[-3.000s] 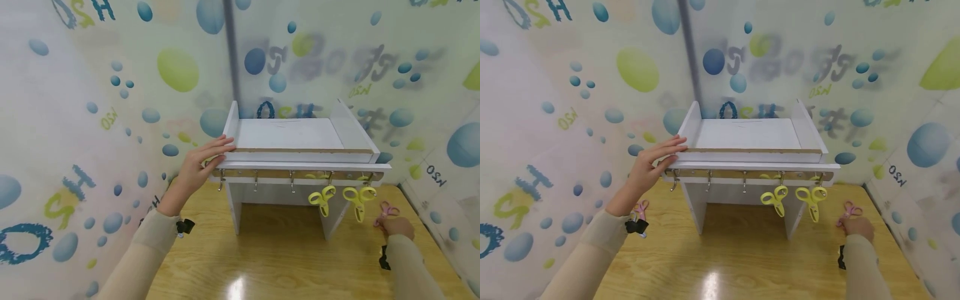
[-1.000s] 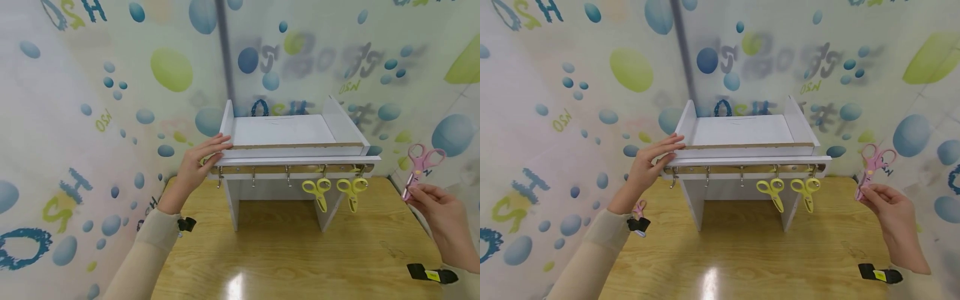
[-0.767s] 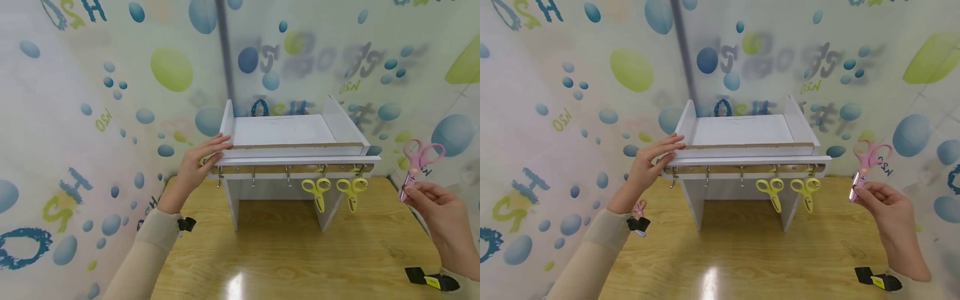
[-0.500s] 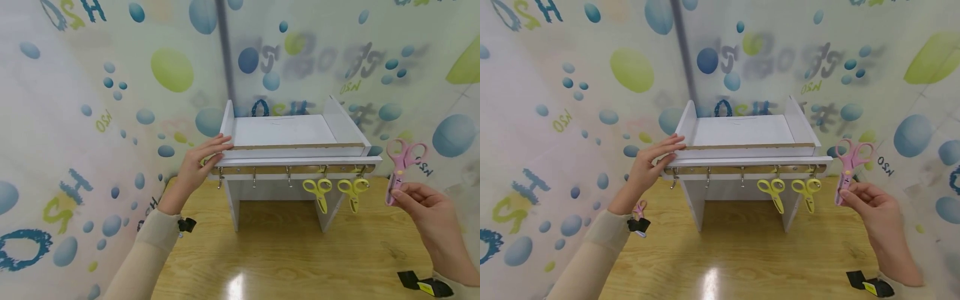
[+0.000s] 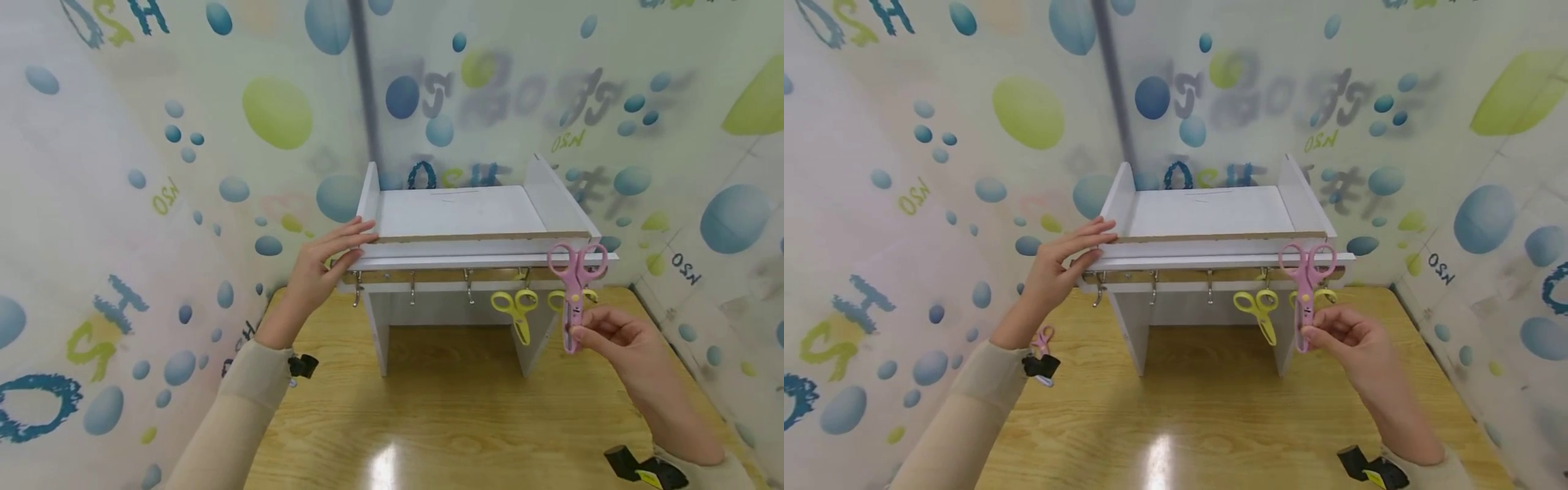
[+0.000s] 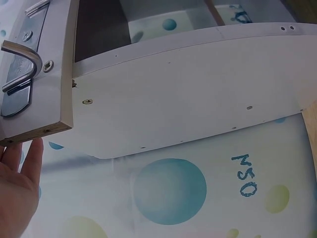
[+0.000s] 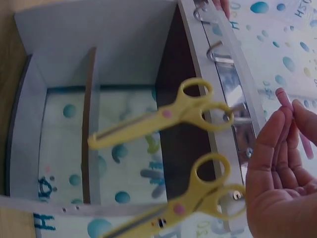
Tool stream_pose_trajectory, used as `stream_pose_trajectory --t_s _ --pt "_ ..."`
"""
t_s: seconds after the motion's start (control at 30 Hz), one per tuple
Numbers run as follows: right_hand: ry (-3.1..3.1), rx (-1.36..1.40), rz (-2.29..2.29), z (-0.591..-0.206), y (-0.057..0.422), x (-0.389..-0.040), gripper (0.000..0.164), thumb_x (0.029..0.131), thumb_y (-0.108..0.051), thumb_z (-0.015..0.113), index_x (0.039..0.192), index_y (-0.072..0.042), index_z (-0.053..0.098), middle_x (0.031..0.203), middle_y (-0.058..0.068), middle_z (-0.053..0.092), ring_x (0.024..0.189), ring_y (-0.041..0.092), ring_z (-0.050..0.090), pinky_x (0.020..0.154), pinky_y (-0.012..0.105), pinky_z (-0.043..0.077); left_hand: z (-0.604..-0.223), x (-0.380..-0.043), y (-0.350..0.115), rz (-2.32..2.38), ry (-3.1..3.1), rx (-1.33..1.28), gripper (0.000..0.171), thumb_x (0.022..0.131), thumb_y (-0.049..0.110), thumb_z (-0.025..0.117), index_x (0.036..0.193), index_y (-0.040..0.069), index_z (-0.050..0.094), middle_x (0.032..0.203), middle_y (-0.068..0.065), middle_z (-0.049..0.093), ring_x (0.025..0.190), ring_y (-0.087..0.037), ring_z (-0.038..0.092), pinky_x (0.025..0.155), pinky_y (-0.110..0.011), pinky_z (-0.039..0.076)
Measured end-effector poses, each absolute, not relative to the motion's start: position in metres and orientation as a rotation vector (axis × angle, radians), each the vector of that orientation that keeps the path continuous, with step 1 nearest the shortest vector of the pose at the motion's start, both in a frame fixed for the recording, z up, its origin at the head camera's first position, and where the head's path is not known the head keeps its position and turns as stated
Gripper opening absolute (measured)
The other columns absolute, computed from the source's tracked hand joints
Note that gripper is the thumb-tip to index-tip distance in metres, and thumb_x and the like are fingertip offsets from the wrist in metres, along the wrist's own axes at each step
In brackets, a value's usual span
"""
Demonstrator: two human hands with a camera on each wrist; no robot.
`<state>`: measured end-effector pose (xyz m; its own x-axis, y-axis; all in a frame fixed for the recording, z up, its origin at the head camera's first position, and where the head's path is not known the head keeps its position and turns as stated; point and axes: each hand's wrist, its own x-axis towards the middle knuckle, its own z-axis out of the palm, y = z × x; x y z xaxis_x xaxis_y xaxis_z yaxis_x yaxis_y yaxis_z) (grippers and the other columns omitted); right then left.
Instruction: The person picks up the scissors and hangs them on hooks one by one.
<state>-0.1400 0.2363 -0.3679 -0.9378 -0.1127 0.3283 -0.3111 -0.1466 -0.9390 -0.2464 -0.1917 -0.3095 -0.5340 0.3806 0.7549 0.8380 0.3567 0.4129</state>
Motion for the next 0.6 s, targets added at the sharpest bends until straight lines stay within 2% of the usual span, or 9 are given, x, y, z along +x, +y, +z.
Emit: stream_pose_trajectory --t_s 0.27,0.6 --pt "-2.154 0.573 2.186 -0.376 0.209 -0.138 0.025 0.094 0.011 0.059 0.094 -0.013 0.069 0.084 -0.009 0.071 0.072 0.005 0.066 0.067 0.02 0.057 -0.311 -0.246 -0.19 -1.102 -2.089 -1.06 0.032 0.09 -0.009 0.065 0.12 0.002 0.072 0.131 -0.017 0.067 0.135 -0.033 0.053 0.114 -0.023 0.041" --pt "-2.195 0.8 2.233 -0.381 0.178 -0.144 0.022 0.096 0.005 0.059 0.096 -0.016 0.067 0.084 -0.011 0.071 0.071 0.005 0.067 0.059 0.023 0.054 -0.308 -0.247 -0.19 -1.104 -2.09 -1.05 0.034 0.089 -0.009 0.066 0.12 0.002 0.072 0.132 -0.016 0.067 0.136 -0.032 0.053 0.116 -0.026 0.04"
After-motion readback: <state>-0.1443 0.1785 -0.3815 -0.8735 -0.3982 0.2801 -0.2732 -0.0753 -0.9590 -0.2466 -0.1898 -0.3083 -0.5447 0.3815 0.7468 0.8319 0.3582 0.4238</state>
